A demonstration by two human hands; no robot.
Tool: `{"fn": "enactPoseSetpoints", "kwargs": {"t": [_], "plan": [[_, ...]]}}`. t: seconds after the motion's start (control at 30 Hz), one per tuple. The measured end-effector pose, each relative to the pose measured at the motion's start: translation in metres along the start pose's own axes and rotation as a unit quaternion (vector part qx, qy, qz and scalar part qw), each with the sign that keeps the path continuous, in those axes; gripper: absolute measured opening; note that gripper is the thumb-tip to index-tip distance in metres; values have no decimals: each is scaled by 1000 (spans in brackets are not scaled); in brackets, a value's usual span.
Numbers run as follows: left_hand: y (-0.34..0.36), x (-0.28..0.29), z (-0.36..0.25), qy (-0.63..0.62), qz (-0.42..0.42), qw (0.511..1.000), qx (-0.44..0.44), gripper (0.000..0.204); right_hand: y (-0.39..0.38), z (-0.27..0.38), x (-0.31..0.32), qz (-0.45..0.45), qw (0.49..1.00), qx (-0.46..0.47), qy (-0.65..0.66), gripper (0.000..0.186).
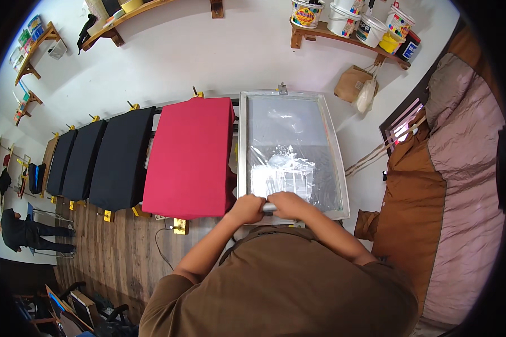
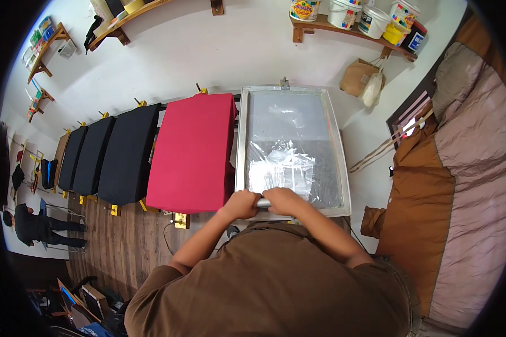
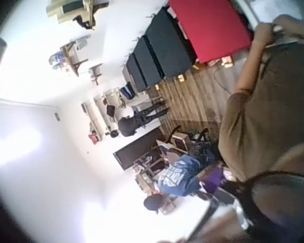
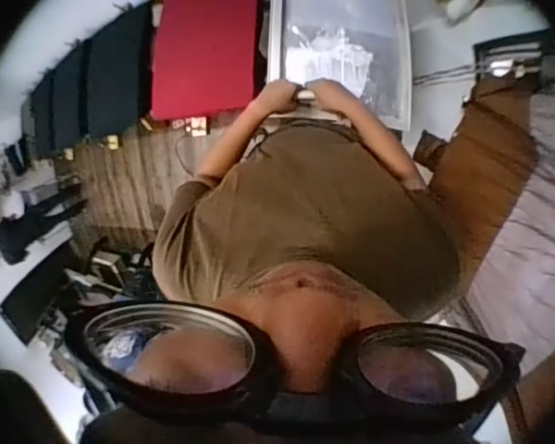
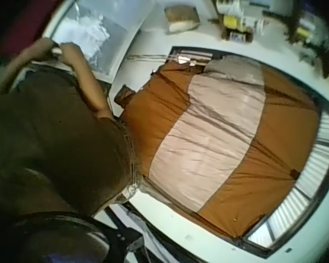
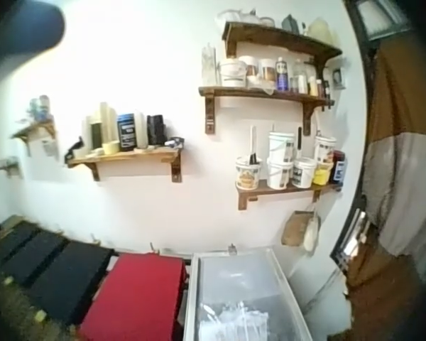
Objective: Adjusting and securing a screen frame on a manual screen printing machine.
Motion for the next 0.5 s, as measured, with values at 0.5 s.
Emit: {"fn": "enactPoseSetpoints", "kwargs": {"t": [0.5], "plan": [[136,50,56,5,26,1000,8,22,90,-88,76,-5,1000,-9,-1,28]]}}
Point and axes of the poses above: each hand's wrist, its own y-axis towards the middle knuckle, its own x-axis out of the back of the hand, z = x × y, the point moved 1 cm from there along y, towards the middle knuckle, and after that the axes turned 13 degrees about x, right-handed, at the moved point
